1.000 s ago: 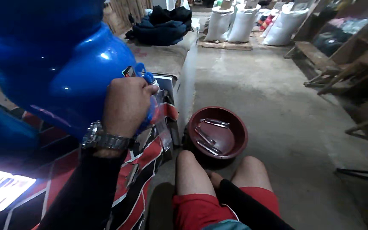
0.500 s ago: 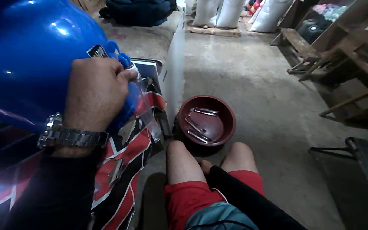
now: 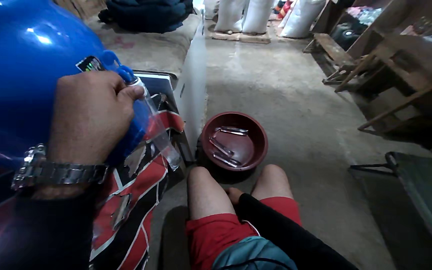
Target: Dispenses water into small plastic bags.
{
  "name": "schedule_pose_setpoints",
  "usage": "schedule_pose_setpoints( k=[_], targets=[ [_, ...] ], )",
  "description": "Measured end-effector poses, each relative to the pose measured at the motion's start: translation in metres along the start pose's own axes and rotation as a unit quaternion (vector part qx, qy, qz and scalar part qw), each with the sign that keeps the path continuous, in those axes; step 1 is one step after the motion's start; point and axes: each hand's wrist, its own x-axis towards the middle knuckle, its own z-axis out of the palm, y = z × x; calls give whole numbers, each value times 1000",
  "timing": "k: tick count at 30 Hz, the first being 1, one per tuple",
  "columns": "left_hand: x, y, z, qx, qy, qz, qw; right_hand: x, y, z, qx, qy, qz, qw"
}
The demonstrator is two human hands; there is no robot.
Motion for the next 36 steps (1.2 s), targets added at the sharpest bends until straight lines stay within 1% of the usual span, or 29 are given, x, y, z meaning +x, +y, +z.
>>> schedule_pose_setpoints(
  k=[4, 8, 12, 18, 28, 33, 36],
  targets=[
    [6, -16, 10, -12, 0, 9, 1000, -7, -6, -4, -3, -3, 3, 1000],
    [8, -26, 14, -15, 1, 19, 1000, -4, -3, 1, -13, 6, 0, 1000],
    [10, -29, 17, -19, 3, 11, 1000, -26, -19, -11, 3, -10, 1, 1000],
    [12, -35, 22, -23, 4, 10, 1000, -17, -12, -9, -3, -18, -5, 1000],
    [16, -46, 30, -24, 10, 7, 1000, -30, -22, -15, -1, -27, 6, 1000],
    [16, -46, 30, -21, 11, 17, 1000, -29, -21, -15, -11, -30, 9, 999],
    [16, -46, 30, -16, 12, 20, 1000, -24, -17, -11, -17, -21, -6, 1000]
  ],
)
